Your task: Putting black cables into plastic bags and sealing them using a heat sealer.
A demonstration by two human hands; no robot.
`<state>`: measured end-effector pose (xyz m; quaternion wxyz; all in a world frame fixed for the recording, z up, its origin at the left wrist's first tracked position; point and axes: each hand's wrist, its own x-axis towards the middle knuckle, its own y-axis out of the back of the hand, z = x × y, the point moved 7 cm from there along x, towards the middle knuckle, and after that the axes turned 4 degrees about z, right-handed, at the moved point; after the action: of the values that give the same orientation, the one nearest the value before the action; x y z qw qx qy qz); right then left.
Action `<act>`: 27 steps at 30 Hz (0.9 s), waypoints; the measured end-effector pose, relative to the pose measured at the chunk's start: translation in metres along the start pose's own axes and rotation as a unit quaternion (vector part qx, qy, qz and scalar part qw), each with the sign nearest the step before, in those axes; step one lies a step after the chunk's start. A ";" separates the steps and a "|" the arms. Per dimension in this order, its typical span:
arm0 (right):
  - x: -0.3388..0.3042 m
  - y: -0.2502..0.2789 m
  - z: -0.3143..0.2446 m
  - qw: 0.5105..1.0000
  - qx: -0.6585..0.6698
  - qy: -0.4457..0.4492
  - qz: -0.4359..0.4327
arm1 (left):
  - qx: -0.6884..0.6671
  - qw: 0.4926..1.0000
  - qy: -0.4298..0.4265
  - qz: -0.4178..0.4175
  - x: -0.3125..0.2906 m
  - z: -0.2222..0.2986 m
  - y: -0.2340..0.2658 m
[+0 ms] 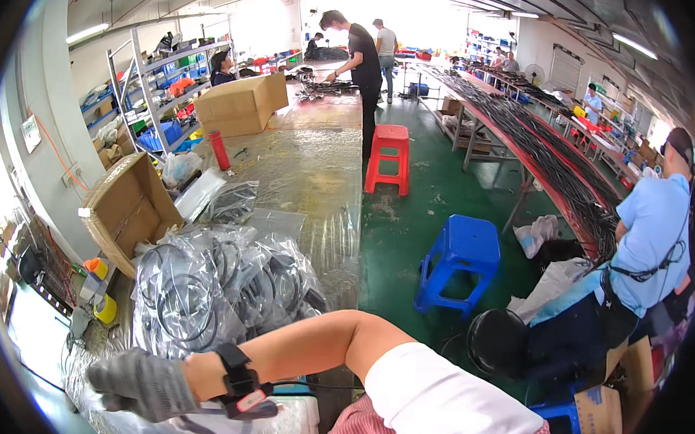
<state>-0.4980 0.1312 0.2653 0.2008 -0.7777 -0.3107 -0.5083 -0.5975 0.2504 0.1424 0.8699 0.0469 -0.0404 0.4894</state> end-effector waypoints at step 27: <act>-0.241 -0.096 0.016 0.889 0.050 -0.452 -0.059 | -0.132 0.984 0.082 0.083 -0.076 -0.149 0.194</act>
<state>-0.6233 0.1431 0.0377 0.0466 -0.8924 -0.4384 -0.0965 -0.7990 0.3046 -0.0058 0.8252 -0.1126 -0.0366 0.5524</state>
